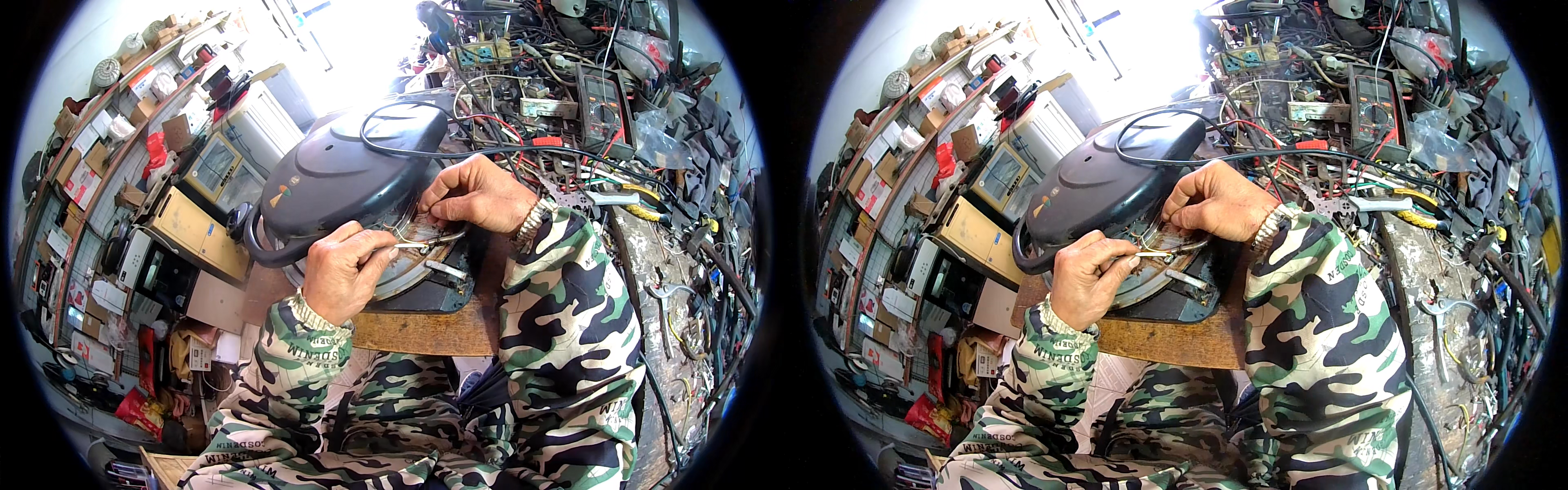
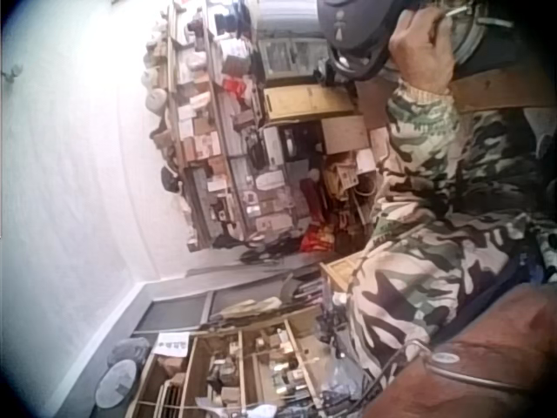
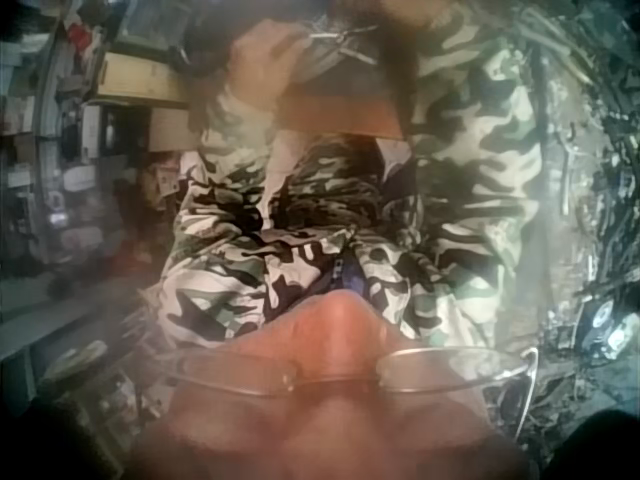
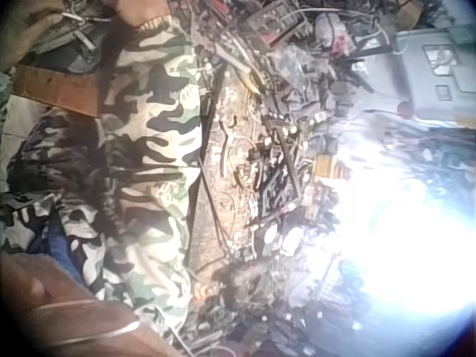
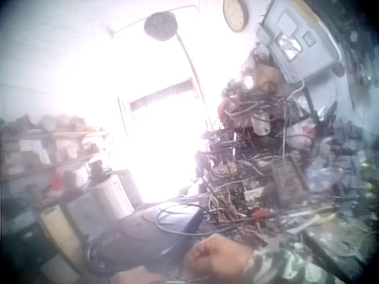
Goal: The person opens the lid of a black electric kettle to inspect the internal wiring and heating element. They then use pliers and a screwdriver to strip and adjust the wires connected to the kettle's base, working on the electrical connections.
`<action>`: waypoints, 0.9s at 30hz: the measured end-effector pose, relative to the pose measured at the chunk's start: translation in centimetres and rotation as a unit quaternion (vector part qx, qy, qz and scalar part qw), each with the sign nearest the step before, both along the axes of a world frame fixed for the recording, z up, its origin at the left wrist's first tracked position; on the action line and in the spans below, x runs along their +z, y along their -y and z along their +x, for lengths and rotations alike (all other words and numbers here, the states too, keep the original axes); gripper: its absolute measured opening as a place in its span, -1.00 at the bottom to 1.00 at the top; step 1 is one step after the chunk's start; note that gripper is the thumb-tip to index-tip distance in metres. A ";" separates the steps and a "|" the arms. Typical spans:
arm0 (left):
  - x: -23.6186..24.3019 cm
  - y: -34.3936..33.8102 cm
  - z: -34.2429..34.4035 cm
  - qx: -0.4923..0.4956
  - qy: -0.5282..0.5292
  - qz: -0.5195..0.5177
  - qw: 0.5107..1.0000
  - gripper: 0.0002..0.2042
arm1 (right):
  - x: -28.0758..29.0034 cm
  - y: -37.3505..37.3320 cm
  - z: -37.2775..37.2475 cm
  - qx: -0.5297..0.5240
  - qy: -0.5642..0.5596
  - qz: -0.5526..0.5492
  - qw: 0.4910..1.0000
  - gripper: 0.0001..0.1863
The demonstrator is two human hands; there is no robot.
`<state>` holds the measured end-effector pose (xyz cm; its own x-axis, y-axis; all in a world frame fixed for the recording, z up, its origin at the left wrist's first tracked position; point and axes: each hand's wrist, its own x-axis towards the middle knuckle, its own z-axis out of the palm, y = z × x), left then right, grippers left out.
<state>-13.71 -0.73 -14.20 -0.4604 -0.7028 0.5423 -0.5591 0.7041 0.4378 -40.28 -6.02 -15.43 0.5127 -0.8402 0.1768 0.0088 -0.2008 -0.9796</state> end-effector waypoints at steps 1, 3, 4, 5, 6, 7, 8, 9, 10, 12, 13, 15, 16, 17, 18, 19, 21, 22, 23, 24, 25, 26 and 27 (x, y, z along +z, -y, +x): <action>0.0 0.0 -0.1 -0.001 0.001 0.001 1.000 -0.82 | 0.0 0.0 0.0 0.000 -0.002 -0.005 1.000 -0.85; 0.0 -0.2 0.1 0.002 0.008 0.002 1.000 -0.82 | -0.2 0.1 0.2 0.005 -0.002 -0.001 1.000 -0.85; 0.0 -0.2 0.1 0.003 0.011 0.002 1.000 -0.82 | -0.4 0.2 0.3 0.008 -0.003 0.001 1.000 -0.85; 0.0 -0.1 0.0 -0.001 0.014 -0.002 1.000 -0.82 | -0.2 0.1 0.2 0.002 -0.010 0.000 1.000 -0.85; -0.1 0.1 0.0 -0.004 0.016 -0.005 1.000 -0.82 | 0.1 -0.1 0.1 -0.005 -0.017 0.000 1.000 -0.85; -0.1 0.3 -0.1 -0.007 0.019 -0.009 1.000 -0.82 | 0.3 -0.2 0.0 -0.011 -0.024 0.000 1.000 -0.85; 0.0 0.1 0.1 -0.003 0.019 -0.008 1.000 -0.82 | 0.3 -0.2 0.2 -0.011 -0.018 -0.004 1.000 -0.85; 0.1 -0.1 0.2 0.001 0.020 -0.007 1.000 -0.82 | 0.3 -0.2 0.5 -0.010 -0.012 -0.007 1.000 -0.85; 0.3 -0.3 0.3 0.006 0.021 -0.006 1.000 -0.82 | 0.3 -0.2 0.8 -0.010 -0.006 -0.010 1.000 -0.85; 0.0 0.1 -0.1 0.005 0.021 -0.005 1.000 -0.83 | 0.2 -0.1 0.2 -0.014 -0.027 -0.016 0.999 -0.85; -0.2 0.3 -0.3 0.004 0.021 -0.005 1.000 -0.83 | 0.1 -0.1 -0.1 -0.016 -0.038 -0.019 0.999 -0.85; 0.0 0.1 -0.3 0.011 0.018 -0.007 1.000 -0.83 | 0.1 -0.1 0.0 -0.009 -0.029 -0.018 0.999 -0.85; 0.1 0.1 -0.3 0.014 0.016 -0.008 1.000 -0.82 | 0.1 0.0 0.1 -0.006 -0.025 -0.018 1.000 -0.85; 0.0 -0.1 -0.3 0.020 0.020 -0.015 0.999 -0.83 | 0.1 -0.1 0.2 -0.008 -0.021 -0.017 1.000 -0.85; 0.0 -0.2 -0.2 0.026 0.025 -0.021 0.999 -0.83 | 0.0 -0.1 0.3 -0.010 -0.017 -0.016 1.000 -0.84; -0.1 -0.4 -0.2 0.033 0.030 -0.028 0.999 -0.83 | 0.0 -0.1 0.5 -0.011 -0.012 -0.016 1.000 -0.83; -0.1 -0.5 -0.3 0.029 0.030 -0.046 0.998 -0.84 | -0.1 0.0 0.6 -0.010 -0.009 -0.021 1.000 -0.83; -0.1 -0.6 -0.3 0.029 0.031 -0.055 0.998 -0.85 | -0.1 0.0 0.7 -0.008 -0.007 -0.023 1.000 -0.83; -0.3 -0.4 -0.5 0.021 0.038 -0.067 0.997 -0.86 | -0.1 0.0 0.5 -0.010 -0.006 -0.020 1.000 -0.83; -0.4 -0.3 -0.7 0.015 0.045 -0.079 0.996 -0.87 | -0.2 0.0 0.4 -0.012 -0.004 -0.017 1.000 -0.83; -0.4 -0.1 -0.8 0.009 0.053 -0.092 0.994 -0.88 | -0.2 -0.1 0.2 -0.013 -0.002 -0.015 1.000 -0.84; -0.3 -0.1 -0.7 0.013 0.070 -0.084 0.994 -0.88 | -0.1 -0.1 0.2 -0.014 -0.006 -0.015 1.000 -0.84; -0.2 -0.1 -0.5 0.018 0.088 -0.075 0.993 -0.89 | 0.0 -0.1 0.2 -0.016 -0.010 -0.016 1.000 -0.84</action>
